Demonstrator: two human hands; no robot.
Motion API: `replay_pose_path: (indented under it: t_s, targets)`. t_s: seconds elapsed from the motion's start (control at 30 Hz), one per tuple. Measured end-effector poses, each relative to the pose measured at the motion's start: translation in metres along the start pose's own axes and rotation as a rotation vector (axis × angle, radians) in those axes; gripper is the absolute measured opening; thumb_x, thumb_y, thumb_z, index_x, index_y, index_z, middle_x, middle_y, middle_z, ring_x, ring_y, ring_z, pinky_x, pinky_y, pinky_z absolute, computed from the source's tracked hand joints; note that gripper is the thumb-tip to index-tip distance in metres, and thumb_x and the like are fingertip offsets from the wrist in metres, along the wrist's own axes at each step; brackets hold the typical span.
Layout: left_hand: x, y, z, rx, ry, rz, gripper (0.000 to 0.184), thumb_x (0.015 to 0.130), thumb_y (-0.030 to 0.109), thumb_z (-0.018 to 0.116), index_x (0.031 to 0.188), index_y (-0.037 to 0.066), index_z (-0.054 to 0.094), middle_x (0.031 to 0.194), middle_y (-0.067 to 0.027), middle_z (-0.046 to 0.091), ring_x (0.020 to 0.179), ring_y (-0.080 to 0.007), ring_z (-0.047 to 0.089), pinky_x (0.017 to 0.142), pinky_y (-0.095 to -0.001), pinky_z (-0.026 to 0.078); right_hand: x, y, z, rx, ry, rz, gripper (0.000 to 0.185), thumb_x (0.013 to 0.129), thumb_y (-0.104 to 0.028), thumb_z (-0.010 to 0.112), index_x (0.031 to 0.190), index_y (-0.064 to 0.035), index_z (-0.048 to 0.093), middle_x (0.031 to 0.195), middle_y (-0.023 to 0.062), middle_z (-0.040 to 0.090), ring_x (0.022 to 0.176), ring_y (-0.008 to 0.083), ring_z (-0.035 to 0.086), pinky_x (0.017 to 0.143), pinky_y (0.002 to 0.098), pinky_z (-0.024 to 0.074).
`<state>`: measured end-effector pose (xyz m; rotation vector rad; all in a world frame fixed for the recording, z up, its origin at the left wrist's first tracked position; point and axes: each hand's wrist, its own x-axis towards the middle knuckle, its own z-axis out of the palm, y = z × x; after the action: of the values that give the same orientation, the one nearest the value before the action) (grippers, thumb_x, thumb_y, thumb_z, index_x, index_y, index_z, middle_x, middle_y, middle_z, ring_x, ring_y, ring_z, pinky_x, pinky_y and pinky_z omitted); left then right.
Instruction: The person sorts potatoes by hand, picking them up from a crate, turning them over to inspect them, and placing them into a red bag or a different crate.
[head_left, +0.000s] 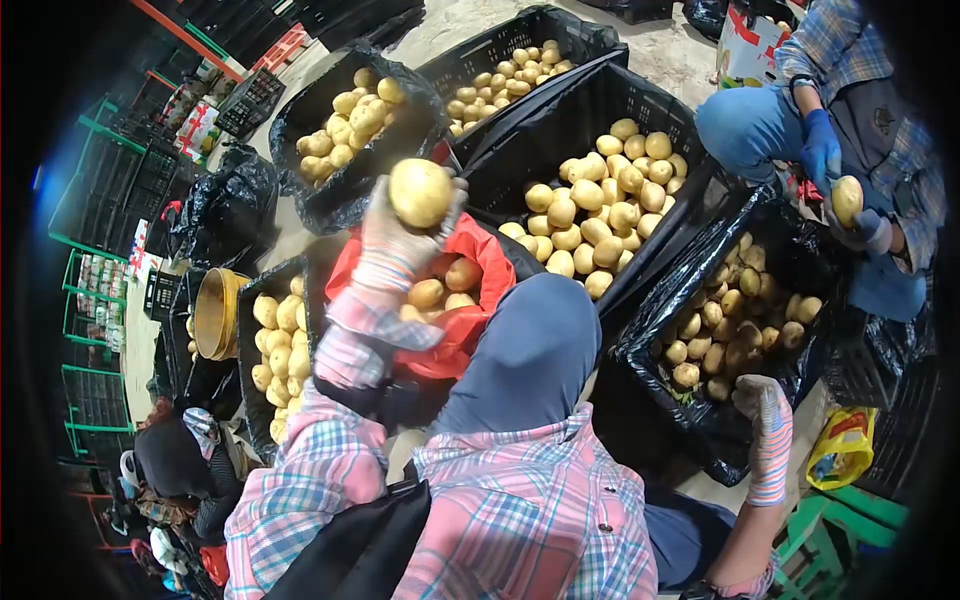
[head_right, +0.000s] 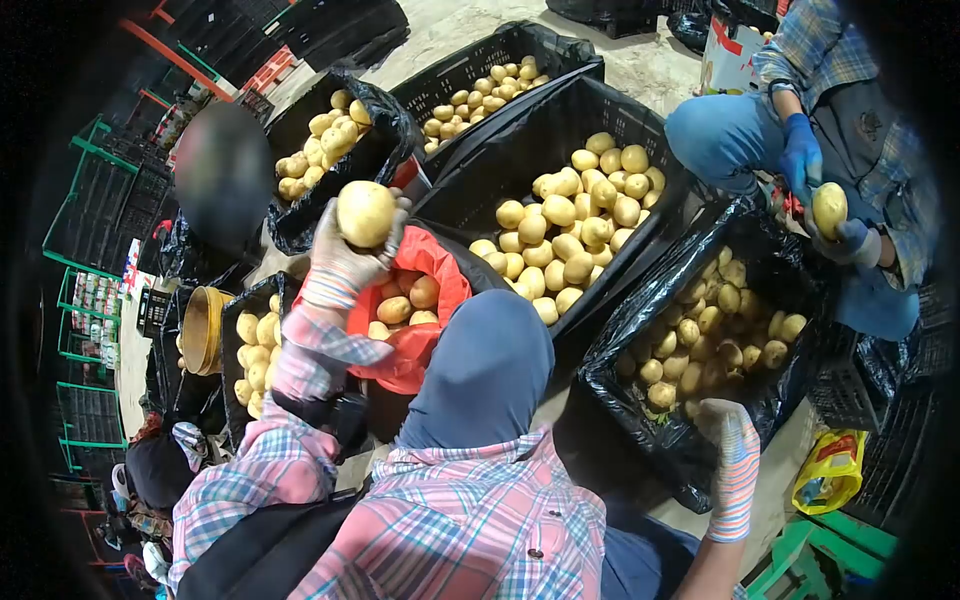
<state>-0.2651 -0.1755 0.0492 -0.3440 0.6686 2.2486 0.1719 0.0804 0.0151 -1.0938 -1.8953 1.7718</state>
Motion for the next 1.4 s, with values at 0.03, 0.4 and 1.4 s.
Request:
replay_pose_path:
  t_s: [0.03,0.4,1.4]
  targets:
    - [0.007,0.018,-0.003,0.009,0.026,0.044,0.057,0.091,0.044,0.046,0.127,-0.001,0.046,0.12,-0.0216,0.055,0.106,-0.0385,0.057,0.083,-0.0511,0.055,0.001,0.002,0.0,-0.001,-0.012,0.008,0.046,0.093,-0.047,0.051,0.106,-0.0034,0.062,0.096,0.005,0.063,0.086,0.0143,0.06,0.083,0.0301,0.0476]
    - [0.145,0.098,-0.005,0.621,-0.32,0.728,0.036,0.09,0.027,0.057,0.119,0.005,0.055,0.118,-0.0115,0.056,0.115,-0.029,0.05,0.094,-0.0443,0.045,0.01,0.014,-0.004,-0.126,-0.073,0.034,0.039,0.095,-0.036,0.048,0.101,-0.0006,0.064,0.097,0.0084,0.064,0.091,0.0164,0.06,0.084,0.0308,0.0482]
    - [0.032,-0.272,0.103,0.434,-0.639,-0.26,0.054,0.098,0.031,0.042,0.139,-0.003,0.034,0.128,-0.02,0.054,0.108,-0.0298,0.06,0.091,-0.0389,0.051,0.139,0.255,0.015,-1.129,-0.493,0.258,0.066,0.064,-0.029,0.079,0.12,-0.0075,0.052,0.122,0.0201,0.051,0.108,0.0366,0.055,0.091,0.043,0.0485]
